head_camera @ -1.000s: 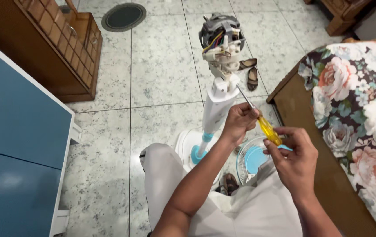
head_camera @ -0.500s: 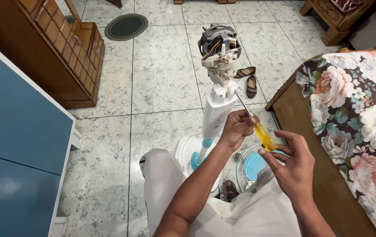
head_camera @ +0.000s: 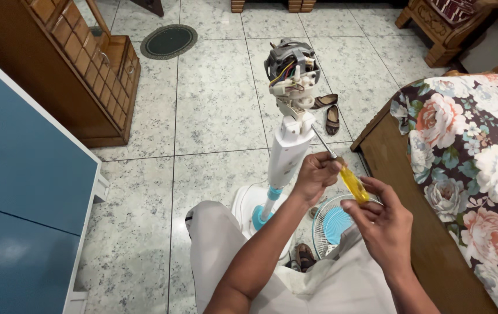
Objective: The person uses a screwdriver to remove screws from the motor housing of a standing electric fan. They detach the housing, expose the internal wiring, and then reattach the housing, securing it with screws.
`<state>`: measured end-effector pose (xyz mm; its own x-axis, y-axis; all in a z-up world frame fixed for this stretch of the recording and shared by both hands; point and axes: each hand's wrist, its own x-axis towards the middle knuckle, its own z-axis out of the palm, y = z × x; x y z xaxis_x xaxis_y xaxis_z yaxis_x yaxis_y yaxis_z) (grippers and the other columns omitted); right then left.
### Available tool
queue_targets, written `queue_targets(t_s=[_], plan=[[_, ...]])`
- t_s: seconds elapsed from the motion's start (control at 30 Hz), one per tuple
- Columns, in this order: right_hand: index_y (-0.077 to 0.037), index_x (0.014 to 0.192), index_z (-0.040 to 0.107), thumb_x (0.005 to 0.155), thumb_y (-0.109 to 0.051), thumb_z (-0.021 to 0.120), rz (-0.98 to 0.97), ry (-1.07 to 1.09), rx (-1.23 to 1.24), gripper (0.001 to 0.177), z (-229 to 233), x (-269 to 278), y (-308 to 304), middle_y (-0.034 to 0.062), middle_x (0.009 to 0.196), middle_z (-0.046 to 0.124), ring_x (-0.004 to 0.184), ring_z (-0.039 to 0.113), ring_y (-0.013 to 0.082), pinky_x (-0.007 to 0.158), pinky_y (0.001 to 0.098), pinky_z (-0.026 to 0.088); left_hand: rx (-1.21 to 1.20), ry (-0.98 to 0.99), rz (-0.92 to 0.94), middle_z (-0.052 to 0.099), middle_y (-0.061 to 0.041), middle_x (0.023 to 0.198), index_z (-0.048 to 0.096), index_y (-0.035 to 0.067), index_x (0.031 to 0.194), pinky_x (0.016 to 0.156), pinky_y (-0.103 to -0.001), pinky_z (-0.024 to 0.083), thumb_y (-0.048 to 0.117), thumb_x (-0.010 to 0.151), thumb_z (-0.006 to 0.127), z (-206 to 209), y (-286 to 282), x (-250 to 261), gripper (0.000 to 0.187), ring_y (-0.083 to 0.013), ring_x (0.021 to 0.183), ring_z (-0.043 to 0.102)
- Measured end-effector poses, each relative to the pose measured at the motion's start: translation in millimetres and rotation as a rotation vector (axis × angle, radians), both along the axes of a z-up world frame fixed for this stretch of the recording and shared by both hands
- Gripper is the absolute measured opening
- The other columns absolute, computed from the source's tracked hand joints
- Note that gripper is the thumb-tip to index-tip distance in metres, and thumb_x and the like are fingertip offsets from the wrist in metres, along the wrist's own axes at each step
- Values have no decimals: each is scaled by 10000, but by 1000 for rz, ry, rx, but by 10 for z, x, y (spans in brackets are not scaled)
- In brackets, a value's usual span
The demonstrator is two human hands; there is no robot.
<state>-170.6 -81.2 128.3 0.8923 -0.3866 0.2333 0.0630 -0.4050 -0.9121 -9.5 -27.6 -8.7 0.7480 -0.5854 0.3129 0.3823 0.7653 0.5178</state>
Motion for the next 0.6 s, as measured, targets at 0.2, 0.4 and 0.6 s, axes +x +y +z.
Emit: queue_targets(t_s=[0.2, 0.4, 0.6], plan=[[92, 1252, 583, 990, -15, 567, -25, 54, 45, 284, -2, 52, 3, 210, 977, 753, 843, 779, 216, 688, 315, 653, -15, -93, -113, 486, 84, 636, 645, -22, 1202, 487, -219, 234, 270, 966, 770, 112, 192, 18, 396, -22, 505, 318], [46, 1339, 564, 1031, -53, 497, 27, 98, 117, 331, -46, 98, -4, 201, 933, 764, 758, 766, 213, 658, 306, 638, -95, -70, -145, 494, 66, 633, 673, -49, 1191, 493, -225, 235, 284, 981, 772, 71, 254, 76, 407, -23, 506, 320], [123, 1263, 555, 917, 22, 662, -18, -38, -29, 376, -78, 49, -28, 219, 973, 733, 850, 753, 220, 730, 294, 620, 65, -34, 70, 495, 68, 673, 652, -47, 1049, 475, -226, 217, 237, 995, 797, 25, 6, -13, 324, -8, 522, 299]])
